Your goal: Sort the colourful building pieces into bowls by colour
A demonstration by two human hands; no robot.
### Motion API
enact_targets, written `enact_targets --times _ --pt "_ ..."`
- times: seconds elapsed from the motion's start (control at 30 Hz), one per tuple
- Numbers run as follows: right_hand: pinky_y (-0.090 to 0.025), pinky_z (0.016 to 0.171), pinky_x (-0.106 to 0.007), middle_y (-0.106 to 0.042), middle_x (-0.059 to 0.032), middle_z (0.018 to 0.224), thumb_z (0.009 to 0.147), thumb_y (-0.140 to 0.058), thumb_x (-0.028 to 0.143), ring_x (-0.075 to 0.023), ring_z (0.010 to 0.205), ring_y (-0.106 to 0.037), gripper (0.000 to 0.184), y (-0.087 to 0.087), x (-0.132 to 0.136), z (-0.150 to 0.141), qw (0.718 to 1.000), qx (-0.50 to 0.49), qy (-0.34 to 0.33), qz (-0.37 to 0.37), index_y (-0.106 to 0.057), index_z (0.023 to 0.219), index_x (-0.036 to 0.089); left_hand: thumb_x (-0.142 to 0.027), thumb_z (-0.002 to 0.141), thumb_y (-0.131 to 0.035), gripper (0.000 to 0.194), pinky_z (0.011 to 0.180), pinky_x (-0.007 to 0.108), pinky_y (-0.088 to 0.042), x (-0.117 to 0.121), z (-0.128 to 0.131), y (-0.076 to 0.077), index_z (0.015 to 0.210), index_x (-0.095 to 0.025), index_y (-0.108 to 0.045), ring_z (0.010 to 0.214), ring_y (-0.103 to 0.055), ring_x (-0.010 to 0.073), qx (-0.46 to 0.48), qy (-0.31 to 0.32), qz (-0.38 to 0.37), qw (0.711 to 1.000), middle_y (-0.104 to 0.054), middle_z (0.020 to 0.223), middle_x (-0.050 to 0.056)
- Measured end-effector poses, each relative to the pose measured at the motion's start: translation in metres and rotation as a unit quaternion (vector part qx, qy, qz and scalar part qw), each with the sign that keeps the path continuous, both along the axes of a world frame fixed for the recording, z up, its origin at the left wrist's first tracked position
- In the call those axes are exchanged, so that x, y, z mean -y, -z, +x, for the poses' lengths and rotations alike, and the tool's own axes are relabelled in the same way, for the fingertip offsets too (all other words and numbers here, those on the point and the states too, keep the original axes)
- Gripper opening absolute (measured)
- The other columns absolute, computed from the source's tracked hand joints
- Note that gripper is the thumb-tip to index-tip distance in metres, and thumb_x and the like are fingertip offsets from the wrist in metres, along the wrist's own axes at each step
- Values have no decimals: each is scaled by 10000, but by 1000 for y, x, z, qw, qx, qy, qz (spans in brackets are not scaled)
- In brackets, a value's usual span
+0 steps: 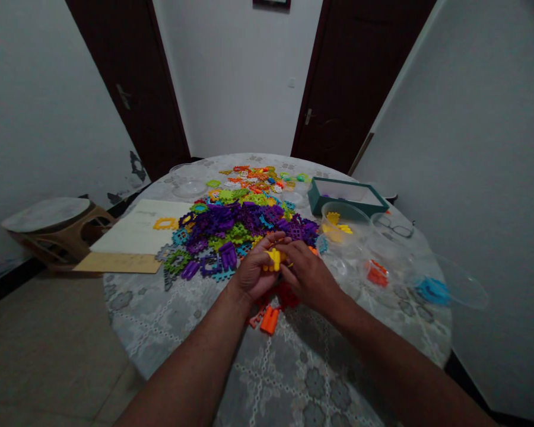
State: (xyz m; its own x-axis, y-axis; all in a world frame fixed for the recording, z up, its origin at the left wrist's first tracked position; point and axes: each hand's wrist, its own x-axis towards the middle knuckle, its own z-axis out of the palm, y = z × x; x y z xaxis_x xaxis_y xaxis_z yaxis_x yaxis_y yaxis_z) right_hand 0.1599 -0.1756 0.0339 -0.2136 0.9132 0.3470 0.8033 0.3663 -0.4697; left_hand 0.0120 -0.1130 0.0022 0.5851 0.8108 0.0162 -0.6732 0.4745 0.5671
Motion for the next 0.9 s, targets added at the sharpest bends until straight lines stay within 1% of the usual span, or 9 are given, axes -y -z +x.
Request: enact_targets --times 0.2,0.27,0.37,0.47,0.57,0.7,0.77,0.83,0.9 --pt "-529 997 -405 -665 -102 1198 933 -616 104 -239 1120 -630 372 4 -1 3 998 -60 -21 16 -661 1286 215 -7 546 -577 754 1082 401 -509 3 0 -2 1272 -174 -692 1167 -708 253 -15 24 21 999 -738 1321 126" --pt "-519 976 -381 -689 -82 1158 906 -610 73 -222 1088 -638 377 0 2 4 996 -90 -21 13 -683 1245 222 -5 544 -580 768 1069 399 -524 4 0 -2 1285 -177 -686 1148 -721 253 -18 37 22 999 -746 1301 129" --pt "-515 860 -324 -721 -42 1076 897 -603 84 -184 945 -652 332 -11 6 12 993 -120 -3 -15 -703 1174 235 2 563 -578 769 1023 393 -561 4 0 -1 1301 -194 -677 1070 -750 240 -30 43 19 998 -767 1223 119" --pt "-490 753 -289 -726 -14 953 919 -613 169 -162 799 -633 236 -23 4 35 992 -119 36 -29 -701 1130 230 17 616 -600 690 1109 462 -529 2 2 1 1270 -185 -683 1169 -734 276 -31 33 15 999 -759 1241 141" --pt "-486 726 -297 -715 -18 880 919 -645 270 -171 742 -630 231 -33 -10 73 988 -95 125 11 -702 1134 211 9 696 -658 555 1214 540 -439 1 4 2 1220 -168 -698 1294 -680 326 -28 17 12 999 -748 1273 161" --pt "-535 824 -371 -764 -102 1018 895 -641 275 -224 815 -687 349 -40 -36 123 955 -77 271 90 -704 1223 173 -49 800 -745 415 1236 530 -427 -1 5 4 1198 -163 -715 1297 -683 326 -33 1 5 999 -758 1251 142" --pt "-547 872 -412 -770 -136 1098 894 -623 250 -243 844 -700 439 -40 -42 135 940 -73 312 118 -674 1320 162 -79 835 -763 370 1227 515 -444 -3 6 6 1193 -159 -724 1292 -687 318 -31 -7 1 999 -761 1246 142" --pt "-556 887 -431 -765 -145 1154 916 -600 244 -239 835 -703 492 -37 -40 132 939 -77 309 133 -633 1401 166 -125 878 -758 312 1210 503 -467 -4 6 7 1188 -151 -733 1284 -692 315 -30 -20 -6 999 -765 1234 148" --pt "-568 886 -425 -756 -136 1184 951 -578 246 -224 835 -701 467 -32 -31 115 954 -86 257 131 -627 1411 181 -190 924 -737 253 1190 485 -489 -4 7 6 1171 -135 -744 1267 -700 313 -31 -30 -16 999 -766 1220 162"
